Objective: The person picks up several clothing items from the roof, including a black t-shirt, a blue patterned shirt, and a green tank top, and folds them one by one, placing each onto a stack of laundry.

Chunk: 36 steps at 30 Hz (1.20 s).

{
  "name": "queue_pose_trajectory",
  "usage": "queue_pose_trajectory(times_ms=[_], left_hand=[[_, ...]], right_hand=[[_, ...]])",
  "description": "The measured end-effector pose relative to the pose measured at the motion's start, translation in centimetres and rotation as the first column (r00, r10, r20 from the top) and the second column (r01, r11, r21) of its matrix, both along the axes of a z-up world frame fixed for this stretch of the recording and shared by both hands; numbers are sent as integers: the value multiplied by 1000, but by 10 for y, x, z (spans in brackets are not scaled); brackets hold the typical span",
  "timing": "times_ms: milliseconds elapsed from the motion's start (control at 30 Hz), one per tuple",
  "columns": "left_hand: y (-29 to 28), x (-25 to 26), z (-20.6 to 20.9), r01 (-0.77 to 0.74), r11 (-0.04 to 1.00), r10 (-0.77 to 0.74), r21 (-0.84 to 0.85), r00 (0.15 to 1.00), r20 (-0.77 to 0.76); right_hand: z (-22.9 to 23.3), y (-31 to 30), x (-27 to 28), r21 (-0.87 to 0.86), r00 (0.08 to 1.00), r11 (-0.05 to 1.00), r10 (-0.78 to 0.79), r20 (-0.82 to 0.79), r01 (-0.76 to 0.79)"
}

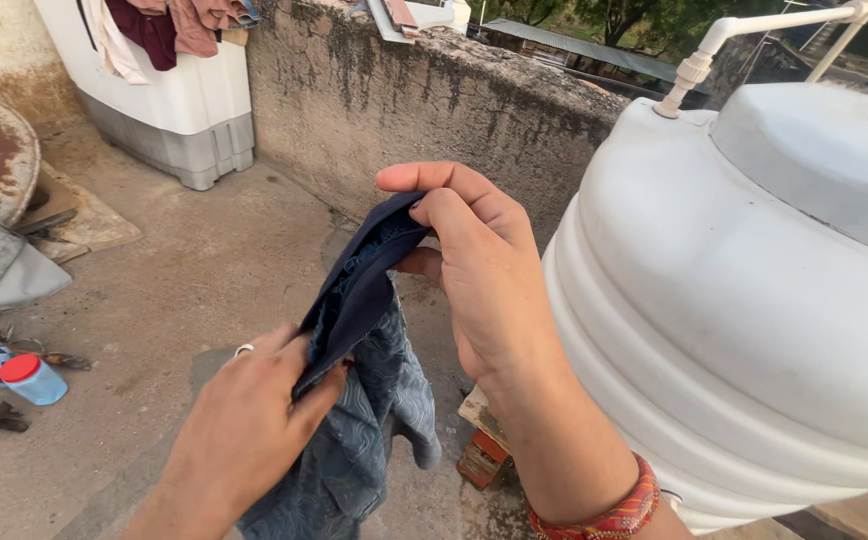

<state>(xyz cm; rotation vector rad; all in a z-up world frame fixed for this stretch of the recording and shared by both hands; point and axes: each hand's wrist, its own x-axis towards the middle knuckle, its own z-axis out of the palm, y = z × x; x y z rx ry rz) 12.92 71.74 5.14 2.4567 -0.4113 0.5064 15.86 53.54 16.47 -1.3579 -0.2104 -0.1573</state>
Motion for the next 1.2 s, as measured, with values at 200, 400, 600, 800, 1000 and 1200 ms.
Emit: queue_pose_trajectory(times_ms=[200, 400, 600, 800, 1000, 1200], left_hand=[[41, 31, 21, -267, 898, 69, -349, 870, -488], [47, 48, 15, -49, 966, -22, -253, 962, -271], [73, 68, 27, -32, 882, -137, -471, 938, -319], [108, 70, 40, -198, 907, 105, -371, 961, -256], [134, 89, 32, -308, 798, 200, -518, 946, -255], [178, 121, 16, -266, 743, 176, -615, 963, -204]], right_hand=[[-13, -1, 42, -117, 981, 993, 19, 194, 3], [-7, -7, 76, -68, 979, 998, 32, 202, -19], [-5, -6, 108, -133, 968, 991, 30, 251, 4], [-14, 23, 126, -304, 977, 952, 23, 210, 43], [-26, 55, 143, -676, 707, 725, 408, 578, 133], [-5, 94, 162, -862, 968, 503, 181, 176, 62]])
